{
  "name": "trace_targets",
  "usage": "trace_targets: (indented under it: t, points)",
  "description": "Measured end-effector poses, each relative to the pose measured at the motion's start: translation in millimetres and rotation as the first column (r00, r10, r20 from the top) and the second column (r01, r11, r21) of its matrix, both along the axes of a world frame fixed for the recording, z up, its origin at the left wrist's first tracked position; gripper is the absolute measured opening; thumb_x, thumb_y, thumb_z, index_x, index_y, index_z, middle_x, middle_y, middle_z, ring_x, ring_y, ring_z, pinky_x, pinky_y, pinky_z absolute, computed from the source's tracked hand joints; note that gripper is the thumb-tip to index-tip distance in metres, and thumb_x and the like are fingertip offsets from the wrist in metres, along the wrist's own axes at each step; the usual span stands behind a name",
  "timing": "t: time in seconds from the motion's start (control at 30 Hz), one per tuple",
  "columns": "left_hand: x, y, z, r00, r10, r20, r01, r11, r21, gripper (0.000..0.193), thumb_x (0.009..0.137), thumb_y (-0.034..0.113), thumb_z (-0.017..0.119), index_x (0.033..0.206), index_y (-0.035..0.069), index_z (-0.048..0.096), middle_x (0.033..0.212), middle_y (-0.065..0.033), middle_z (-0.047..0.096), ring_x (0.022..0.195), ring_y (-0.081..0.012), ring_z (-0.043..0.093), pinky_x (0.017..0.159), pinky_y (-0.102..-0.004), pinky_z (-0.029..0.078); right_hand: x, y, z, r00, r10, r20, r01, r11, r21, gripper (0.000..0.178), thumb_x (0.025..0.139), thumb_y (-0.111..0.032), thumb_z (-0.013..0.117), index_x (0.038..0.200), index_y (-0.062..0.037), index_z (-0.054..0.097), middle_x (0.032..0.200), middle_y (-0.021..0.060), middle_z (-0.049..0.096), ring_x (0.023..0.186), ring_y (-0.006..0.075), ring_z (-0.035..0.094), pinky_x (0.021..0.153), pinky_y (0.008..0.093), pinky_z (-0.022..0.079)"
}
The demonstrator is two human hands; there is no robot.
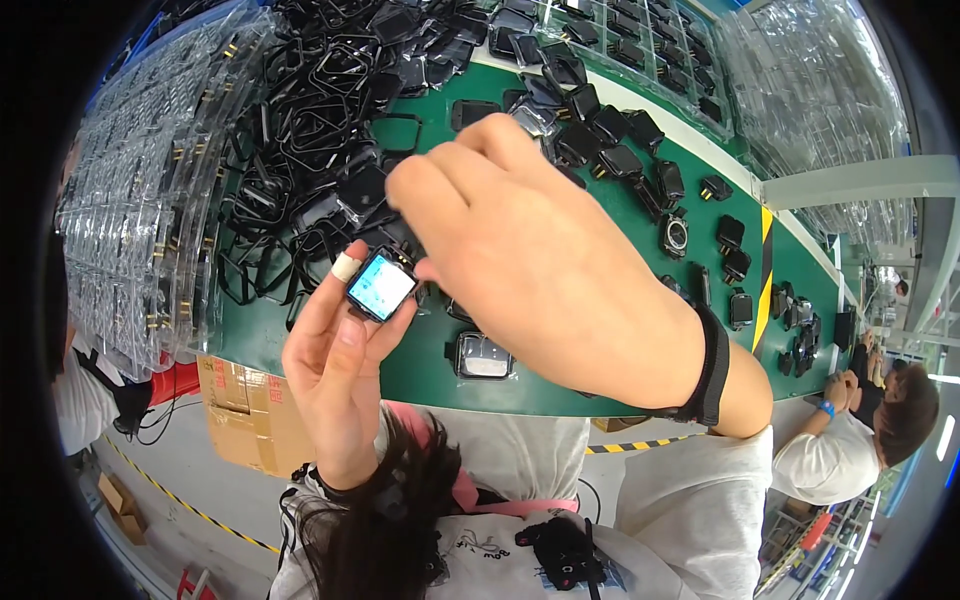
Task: The person picks up a smartwatch, taps the screen to check it, and then applies a screen protector by peeling off the backing and pressing it onto the watch face. They repeat this process for several smartwatches, placing each one back onto the table after completion.
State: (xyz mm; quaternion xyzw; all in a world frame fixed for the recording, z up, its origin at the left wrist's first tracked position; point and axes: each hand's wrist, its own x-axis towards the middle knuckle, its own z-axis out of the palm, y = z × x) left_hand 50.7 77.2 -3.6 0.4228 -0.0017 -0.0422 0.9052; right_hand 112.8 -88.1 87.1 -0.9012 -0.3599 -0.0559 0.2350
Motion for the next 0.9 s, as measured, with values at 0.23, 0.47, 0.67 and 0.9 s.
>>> trace_targets:
  t: [0.23,0.47,0.67,0.9]
  points:
    - [-5,2,-3,0.994,-0.095,0.052,0.099,0.991,-0.094,0.049,0.088,0.000,0.055,0.132,-0.010,0.036,0.131,-0.0216,0.045,0.115,-0.0271,0.052,0.095,-0.0421,0.047,-8,7,-14,0.975,0.221,-0.028,-0.209,0.950,0.230,0.045,0.062,-0.006,0.077,0.102,-0.0006,0.056,0.098,0.0103,0.060,0.088,0.0311,0.054,0.075,0.0345,0.046]
    - [-12,5,-4,0.995,-0.097,0.030,0.100,0.990,-0.096,0.050,0.081,-0.012,0.058,0.128,-0.010,0.041,0.127,-0.0224,0.050,0.113,-0.0277,0.054,0.093,-0.0379,0.048,-12,-3,-20,0.812,0.162,-0.560,0.124,0.891,0.436,0.030,0.073,0.004,0.070,0.100,-0.0015,0.057,0.097,0.0080,0.058,0.087,0.0191,0.056,0.074,0.0266,0.045]
    - [-16,11,-14,0.995,-0.027,0.097,0.028,1.000,-0.011,0.052,0.079,-0.011,0.061,0.127,-0.009,0.042,0.121,-0.0233,0.053,0.106,-0.0275,0.058,0.087,-0.0348,0.052,2,7,-28,0.446,0.373,-0.813,0.323,0.780,0.536,0.030,0.074,0.008,0.067,0.100,0.0004,0.057,0.099,0.0086,0.056,0.086,0.0145,0.056,0.074,0.0251,0.045]
    - [-12,21,-3,0.970,0.241,0.025,-0.241,0.970,0.009,0.052,0.079,-0.004,0.066,0.125,-0.005,0.042,0.114,-0.0220,0.057,0.102,-0.0310,0.060,0.083,-0.0380,0.055,60,20,-45,0.970,0.092,-0.224,-0.057,0.986,0.158,0.029,0.071,0.007,0.067,0.097,-0.0007,0.057,0.093,0.0083,0.055,0.080,0.0169,0.057,0.070,0.0264,0.046]
